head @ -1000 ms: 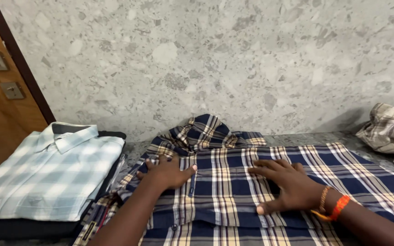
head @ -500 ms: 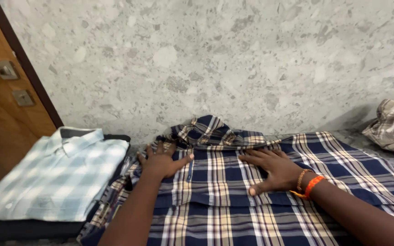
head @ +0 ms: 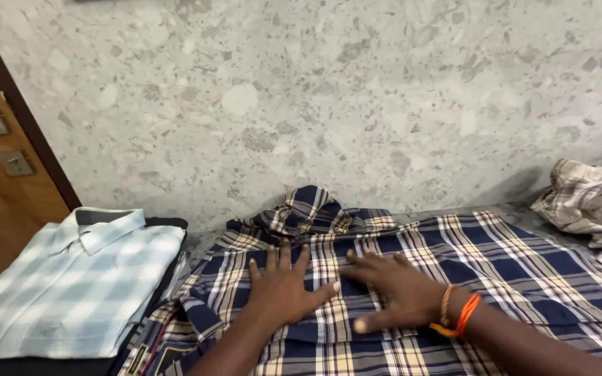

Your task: The person buttons a blue and white plaid shirt laid flat on a surface. They fasten the buttons from the collar down to the mid-section, then smooth the fabric and fold the collar.

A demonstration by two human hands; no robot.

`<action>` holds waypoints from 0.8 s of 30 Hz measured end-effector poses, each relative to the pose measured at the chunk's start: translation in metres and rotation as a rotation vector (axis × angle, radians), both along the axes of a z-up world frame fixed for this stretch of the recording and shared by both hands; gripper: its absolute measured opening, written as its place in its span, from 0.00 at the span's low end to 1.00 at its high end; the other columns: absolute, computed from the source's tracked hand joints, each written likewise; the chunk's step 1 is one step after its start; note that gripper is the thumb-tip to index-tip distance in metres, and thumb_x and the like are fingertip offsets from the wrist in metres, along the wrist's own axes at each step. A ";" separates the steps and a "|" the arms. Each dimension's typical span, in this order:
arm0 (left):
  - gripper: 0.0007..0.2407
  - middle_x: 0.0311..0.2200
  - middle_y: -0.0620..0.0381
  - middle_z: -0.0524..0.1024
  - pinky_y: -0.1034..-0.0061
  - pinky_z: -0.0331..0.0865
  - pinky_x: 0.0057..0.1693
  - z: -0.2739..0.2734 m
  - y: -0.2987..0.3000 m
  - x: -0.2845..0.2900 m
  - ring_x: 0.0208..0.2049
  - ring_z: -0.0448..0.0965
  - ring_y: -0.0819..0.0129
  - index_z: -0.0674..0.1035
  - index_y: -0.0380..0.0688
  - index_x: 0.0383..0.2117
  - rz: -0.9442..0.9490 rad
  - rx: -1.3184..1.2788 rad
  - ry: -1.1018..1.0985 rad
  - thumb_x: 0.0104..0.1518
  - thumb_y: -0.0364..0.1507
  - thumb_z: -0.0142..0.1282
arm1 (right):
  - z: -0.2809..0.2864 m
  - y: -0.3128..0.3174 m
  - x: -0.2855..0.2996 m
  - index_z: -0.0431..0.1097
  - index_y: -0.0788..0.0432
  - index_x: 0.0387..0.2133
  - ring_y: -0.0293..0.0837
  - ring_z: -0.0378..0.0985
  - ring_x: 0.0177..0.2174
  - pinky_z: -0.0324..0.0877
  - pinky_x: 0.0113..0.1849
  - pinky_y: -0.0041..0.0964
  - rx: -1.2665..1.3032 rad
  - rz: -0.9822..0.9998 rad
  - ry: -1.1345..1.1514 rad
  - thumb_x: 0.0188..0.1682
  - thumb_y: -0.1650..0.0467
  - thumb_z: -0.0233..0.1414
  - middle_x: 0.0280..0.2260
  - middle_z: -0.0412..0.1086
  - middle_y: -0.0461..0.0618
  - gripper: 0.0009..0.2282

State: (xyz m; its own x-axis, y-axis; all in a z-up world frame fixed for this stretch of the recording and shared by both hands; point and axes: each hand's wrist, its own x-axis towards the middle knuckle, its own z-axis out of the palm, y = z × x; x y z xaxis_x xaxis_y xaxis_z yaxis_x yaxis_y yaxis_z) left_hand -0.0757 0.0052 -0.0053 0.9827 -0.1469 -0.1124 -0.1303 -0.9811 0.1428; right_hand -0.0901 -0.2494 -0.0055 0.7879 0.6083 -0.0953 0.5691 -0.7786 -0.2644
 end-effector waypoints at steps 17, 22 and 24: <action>0.41 0.75 0.47 0.43 0.36 0.42 0.71 -0.005 0.013 0.047 0.73 0.43 0.27 0.52 0.71 0.73 0.212 0.056 0.003 0.50 0.68 0.32 | 0.011 -0.021 -0.033 0.48 0.39 0.71 0.55 0.31 0.72 0.32 0.66 0.59 -0.078 -0.089 -0.006 0.45 0.40 0.40 0.74 0.37 0.46 0.40; 0.40 0.74 0.45 0.44 0.33 0.36 0.70 -0.016 0.016 0.035 0.73 0.41 0.31 0.54 0.68 0.73 0.163 -0.009 -0.128 0.52 0.66 0.36 | 0.006 0.012 0.001 0.59 0.46 0.65 0.51 0.55 0.68 0.52 0.65 0.53 0.185 -0.051 -0.095 0.44 0.38 0.37 0.69 0.54 0.48 0.40; 0.42 0.75 0.46 0.41 0.33 0.36 0.70 -0.011 0.020 0.022 0.73 0.40 0.33 0.51 0.68 0.73 0.118 -0.014 -0.113 0.50 0.67 0.37 | -0.009 0.019 0.026 0.49 0.42 0.70 0.53 0.39 0.71 0.35 0.66 0.65 0.005 -0.254 -0.110 0.43 0.38 0.34 0.72 0.43 0.47 0.42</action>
State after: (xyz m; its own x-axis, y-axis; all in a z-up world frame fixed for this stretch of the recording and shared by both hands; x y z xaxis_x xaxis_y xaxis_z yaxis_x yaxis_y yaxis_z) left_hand -0.0541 0.0251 -0.0162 0.9995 -0.0306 0.0012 -0.0304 -0.9886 0.1473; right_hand -0.0645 -0.2302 -0.0150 0.9208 0.3899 0.0014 0.3810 -0.8990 -0.2158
